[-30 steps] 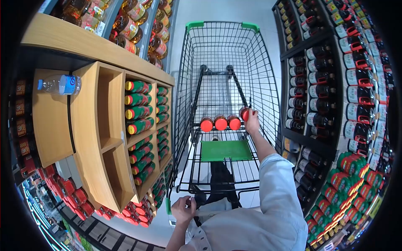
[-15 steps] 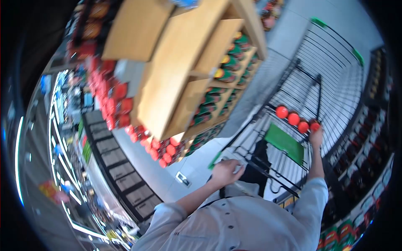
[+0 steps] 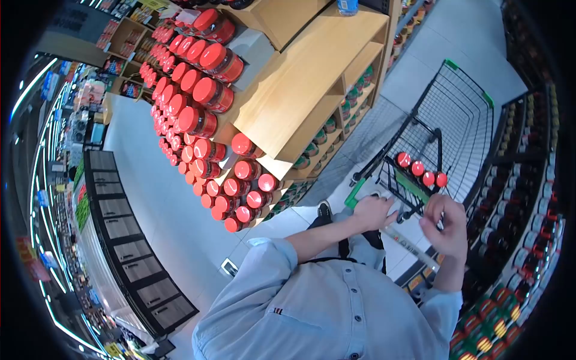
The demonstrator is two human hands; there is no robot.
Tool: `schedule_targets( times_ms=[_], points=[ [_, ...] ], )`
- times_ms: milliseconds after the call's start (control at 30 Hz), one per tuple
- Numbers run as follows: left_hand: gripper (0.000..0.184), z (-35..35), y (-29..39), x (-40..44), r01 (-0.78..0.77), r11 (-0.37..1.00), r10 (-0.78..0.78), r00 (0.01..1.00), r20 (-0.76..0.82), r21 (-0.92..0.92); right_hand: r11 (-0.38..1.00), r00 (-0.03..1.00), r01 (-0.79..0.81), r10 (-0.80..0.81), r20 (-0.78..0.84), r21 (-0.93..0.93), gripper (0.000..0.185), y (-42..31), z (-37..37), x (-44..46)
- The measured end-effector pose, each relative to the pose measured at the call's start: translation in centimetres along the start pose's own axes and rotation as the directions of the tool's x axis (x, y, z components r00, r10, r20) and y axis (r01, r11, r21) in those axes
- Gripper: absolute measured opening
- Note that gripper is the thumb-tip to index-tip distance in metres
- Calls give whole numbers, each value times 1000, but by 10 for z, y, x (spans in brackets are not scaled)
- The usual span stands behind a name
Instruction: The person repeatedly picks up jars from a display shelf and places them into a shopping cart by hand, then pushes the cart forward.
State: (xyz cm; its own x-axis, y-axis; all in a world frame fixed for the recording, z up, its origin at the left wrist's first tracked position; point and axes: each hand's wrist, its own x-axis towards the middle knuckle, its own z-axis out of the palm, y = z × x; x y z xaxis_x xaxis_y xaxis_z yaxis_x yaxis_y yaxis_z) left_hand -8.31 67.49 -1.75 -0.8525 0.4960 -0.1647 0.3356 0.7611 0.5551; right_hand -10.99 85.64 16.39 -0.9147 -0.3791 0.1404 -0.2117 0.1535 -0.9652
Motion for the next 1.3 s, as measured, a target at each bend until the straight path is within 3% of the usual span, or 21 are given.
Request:
schedule_targets(
  times_ms=[67, 133, 200, 300, 367, 433, 467, 533, 667, 733, 967, 1067, 1133, 1200, 1233, 1267, 1300],
  points=[
    [46, -1, 1, -4, 18, 1000, -19, 997, 76, 10, 925, 921, 370, -377, 95, 88, 30, -83, 47, 11],
    [46, 4, -2, -7, -10, 1000, 10, 995, 104, 3, 778, 739, 586, -628, 245, 227, 26, -132, 81, 22],
    [46, 9, -5, -10, -42, 999, 43, 995, 87, -12, 757, 634, 599, -647, 424, 259, 20, -172, 104, 32],
    [46, 3, -2, -14, -14, 999, 21, 986, 164, -42, 754, 687, 652, -630, 363, 75, 21, -202, 146, 24],
    [46, 0, -1, -20, -31, 999, 39, 980, 194, -43, 762, 667, 639, -618, 417, 108, 22, -209, 165, 12],
    [47, 0, -1, -28, -42, 999, 49, 975, 218, -33, 834, 832, 542, -550, 74, 104, 22, -219, 193, -7],
    [47, 3, -2, -32, -42, 999, 47, 976, 213, -31, 833, 831, 544, -551, 70, 98, 22, -222, 196, -11],
    [46, 5, -3, -42, -42, 999, 47, 978, 202, -25, 753, 703, 641, -654, 279, 151, 21, -226, 199, -17],
    [45, 8, -3, -66, -42, 999, 44, 980, 192, -13, 754, 702, 632, -655, 278, 181, 19, -236, 214, -57],
    [45, 9, -1, -80, -41, 999, 42, 984, 174, -8, 822, 795, 457, -549, 258, 338, 17, -251, 218, -73],
    [41, 21, 1, -134, -20, 999, 16, 997, 77, 50, 751, 766, 470, -608, 207, 464, 15, -256, 224, -152],
    [39, 28, 5, -161, 6, 999, -8, 999, 37, 45, 699, 724, 483, -658, 209, 527, 19, -249, 228, -180],
    [38, 29, 7, -177, 34, 999, -34, 999, -23, 42, 566, 545, 502, -794, 268, 654, 19, -242, 225, -186],
    [38, 39, 7, -196, -3, 999, 5, 999, -48, 40, 650, 625, 675, -755, 198, 348, 25, -218, 222, -212],
    [38, 42, 7, -207, 21, 999, -17, 996, -85, 43, 832, 833, 552, -547, 80, -57, 30, -204, 230, -236],
    [38, 45, 10, -218, 12, 1000, -10, 996, -84, 19, 934, 931, 328, -345, -120, -139, 25, -185, 238, -243],
    [38, 48, 13, -227, -3, 1000, 3, 997, -83, -2, 946, 970, 110, -169, -174, -305, 25, -147, 236, -247]
  ],
)
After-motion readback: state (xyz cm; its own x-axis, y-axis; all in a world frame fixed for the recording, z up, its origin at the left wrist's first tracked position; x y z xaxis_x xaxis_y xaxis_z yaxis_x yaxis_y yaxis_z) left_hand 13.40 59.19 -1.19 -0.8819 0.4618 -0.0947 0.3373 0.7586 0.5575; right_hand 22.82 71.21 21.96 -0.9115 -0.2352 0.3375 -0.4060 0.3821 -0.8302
